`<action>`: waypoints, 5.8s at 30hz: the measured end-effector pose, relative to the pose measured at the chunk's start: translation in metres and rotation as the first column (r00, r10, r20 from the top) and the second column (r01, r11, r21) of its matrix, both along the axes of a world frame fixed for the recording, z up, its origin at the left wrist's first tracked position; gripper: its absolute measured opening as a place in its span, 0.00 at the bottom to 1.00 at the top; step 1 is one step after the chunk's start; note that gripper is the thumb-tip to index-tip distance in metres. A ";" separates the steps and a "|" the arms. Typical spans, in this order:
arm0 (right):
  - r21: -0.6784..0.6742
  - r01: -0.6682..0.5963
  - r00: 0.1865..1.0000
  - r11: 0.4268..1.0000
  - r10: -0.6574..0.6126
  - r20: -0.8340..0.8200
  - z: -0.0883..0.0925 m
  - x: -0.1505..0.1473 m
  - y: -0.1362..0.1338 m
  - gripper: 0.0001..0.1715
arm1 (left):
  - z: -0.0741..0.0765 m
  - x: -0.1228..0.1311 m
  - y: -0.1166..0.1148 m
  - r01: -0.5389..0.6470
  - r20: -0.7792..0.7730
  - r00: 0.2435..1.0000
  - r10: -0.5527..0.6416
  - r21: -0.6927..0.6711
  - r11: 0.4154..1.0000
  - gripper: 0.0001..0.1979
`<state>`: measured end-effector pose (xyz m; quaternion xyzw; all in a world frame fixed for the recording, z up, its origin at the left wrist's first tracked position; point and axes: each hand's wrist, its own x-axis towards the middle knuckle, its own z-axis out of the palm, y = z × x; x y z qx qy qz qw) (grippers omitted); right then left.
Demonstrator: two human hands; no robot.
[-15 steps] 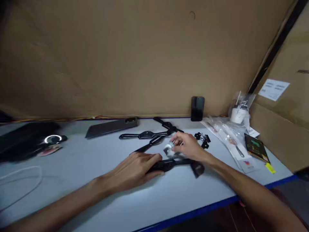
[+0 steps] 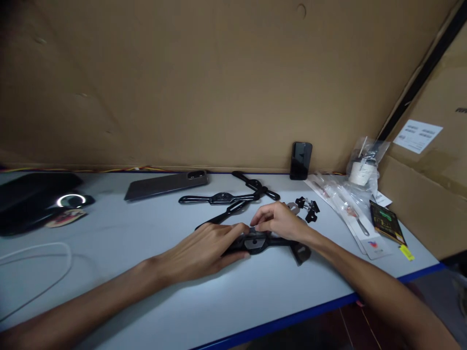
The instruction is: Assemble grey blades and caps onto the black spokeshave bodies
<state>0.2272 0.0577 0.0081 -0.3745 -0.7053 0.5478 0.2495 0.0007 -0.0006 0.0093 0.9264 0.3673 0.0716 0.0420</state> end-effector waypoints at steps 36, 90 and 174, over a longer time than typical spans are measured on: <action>0.427 0.103 0.920 0.898 -0.249 0.303 0.030 0.014 -0.014 0.06 | -0.005 -0.003 0.002 0.034 0.015 0.999 -0.033 -0.014 0.999 0.11; 0.146 -0.069 0.977 0.987 0.037 0.211 0.008 0.010 -0.015 0.04 | 0.006 0.000 -0.002 0.049 -0.065 0.996 -0.054 -0.074 0.996 0.13; 0.798 -0.422 0.881 0.431 -0.012 0.473 0.028 0.013 -0.052 0.14 | 0.008 0.001 -0.002 0.057 -0.025 0.998 -0.058 -0.050 0.997 0.10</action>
